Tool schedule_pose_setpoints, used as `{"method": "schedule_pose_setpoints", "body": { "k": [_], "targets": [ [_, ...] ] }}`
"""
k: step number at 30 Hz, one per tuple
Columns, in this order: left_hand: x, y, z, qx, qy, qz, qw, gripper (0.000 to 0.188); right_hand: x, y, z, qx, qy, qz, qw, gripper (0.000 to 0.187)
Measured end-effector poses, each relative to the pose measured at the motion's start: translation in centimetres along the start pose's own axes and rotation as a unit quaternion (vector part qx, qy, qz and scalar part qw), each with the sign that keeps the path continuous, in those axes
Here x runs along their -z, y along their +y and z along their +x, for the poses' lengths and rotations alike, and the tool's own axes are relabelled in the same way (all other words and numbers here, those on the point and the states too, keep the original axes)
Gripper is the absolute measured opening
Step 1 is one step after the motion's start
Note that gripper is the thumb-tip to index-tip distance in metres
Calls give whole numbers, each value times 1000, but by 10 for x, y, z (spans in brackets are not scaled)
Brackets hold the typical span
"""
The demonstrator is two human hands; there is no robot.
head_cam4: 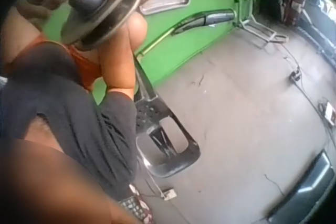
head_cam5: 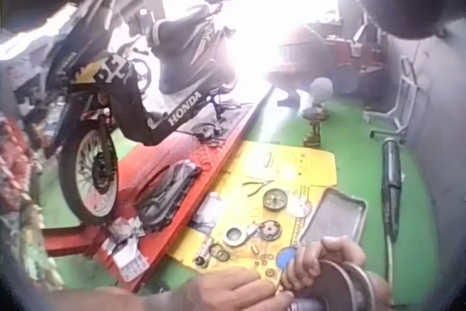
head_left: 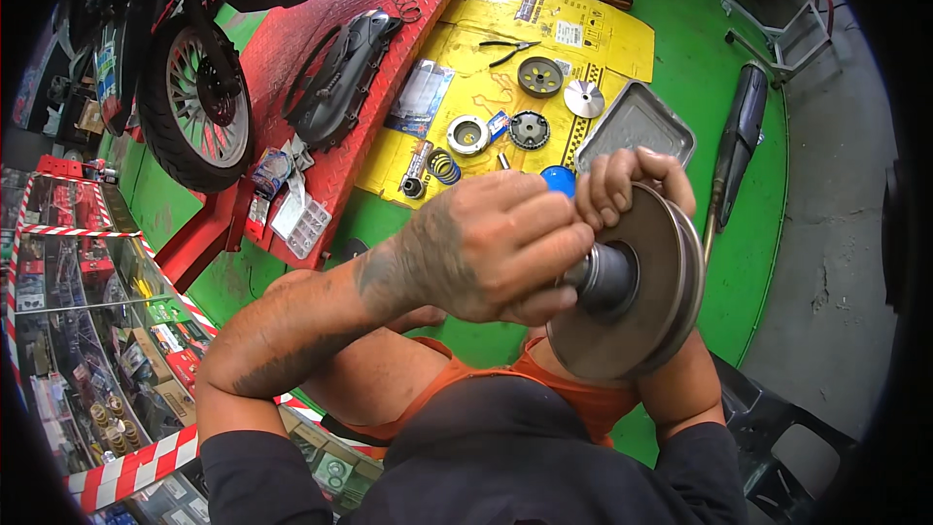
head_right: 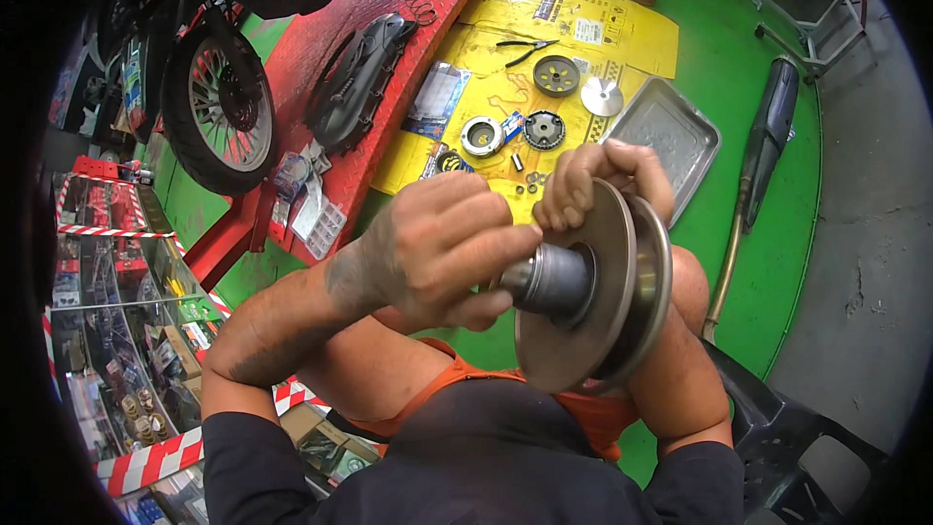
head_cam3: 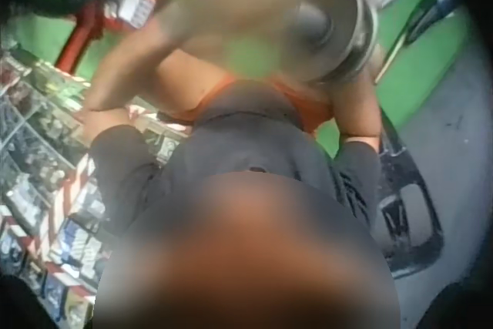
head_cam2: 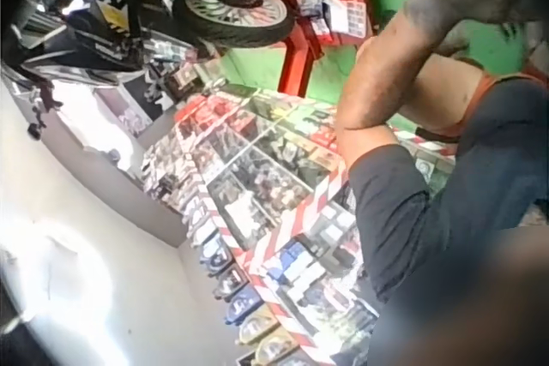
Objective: Assembling and inspecting internal motorcycle clutch or CVT components on a workbench.
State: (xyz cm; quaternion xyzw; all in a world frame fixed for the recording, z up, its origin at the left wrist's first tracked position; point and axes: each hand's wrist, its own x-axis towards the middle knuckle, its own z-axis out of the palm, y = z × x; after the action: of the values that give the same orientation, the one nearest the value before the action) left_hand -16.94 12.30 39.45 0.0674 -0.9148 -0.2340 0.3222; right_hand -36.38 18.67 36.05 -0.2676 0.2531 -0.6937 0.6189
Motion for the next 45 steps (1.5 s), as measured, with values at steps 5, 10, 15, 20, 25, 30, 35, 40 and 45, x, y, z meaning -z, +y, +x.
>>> {"method": "schedule_pose_setpoints", "body": {
  "k": [5, 10, 15, 20, 25, 30, 35, 40, 45],
  "targets": [
    [22, -1, 0, 300, -234, -246, 892, 32, 2, -3, -10, 89, 16, -109, 990, 49],
    [-2, -17, -17, 72, -87, -60, 992, 35, -8, -7, -10, 118, 46, -127, 984, 49],
    [16, 1, -17, 271, -100, -303, 908, 31, -3, -4, -9, 146, 26, -194, 970, 49],
    [25, 14, -9, 428, -164, -414, 786, 32, -3, -3, -9, 177, -29, -301, 937, 50],
    [28, 21, -7, 403, -167, -373, 819, 37, 8, -1, -5, 162, -67, -235, 956, 50],
    [10, 9, -20, 212, -98, -238, 943, 39, -1, 4, -4, 99, -24, -111, 989, 50],
    [7, 6, -6, -18, -64, -11, 998, 41, -1, 6, -3, -43, -7, 49, 998, 50],
    [-3, 11, -18, 17, -72, 16, 997, 44, -1, 14, -5, -30, -3, 47, 998, 49],
    [2, 13, -9, 353, -141, -271, 884, 46, -8, -1, -17, 199, -68, -265, 941, 49]
  ]
}}
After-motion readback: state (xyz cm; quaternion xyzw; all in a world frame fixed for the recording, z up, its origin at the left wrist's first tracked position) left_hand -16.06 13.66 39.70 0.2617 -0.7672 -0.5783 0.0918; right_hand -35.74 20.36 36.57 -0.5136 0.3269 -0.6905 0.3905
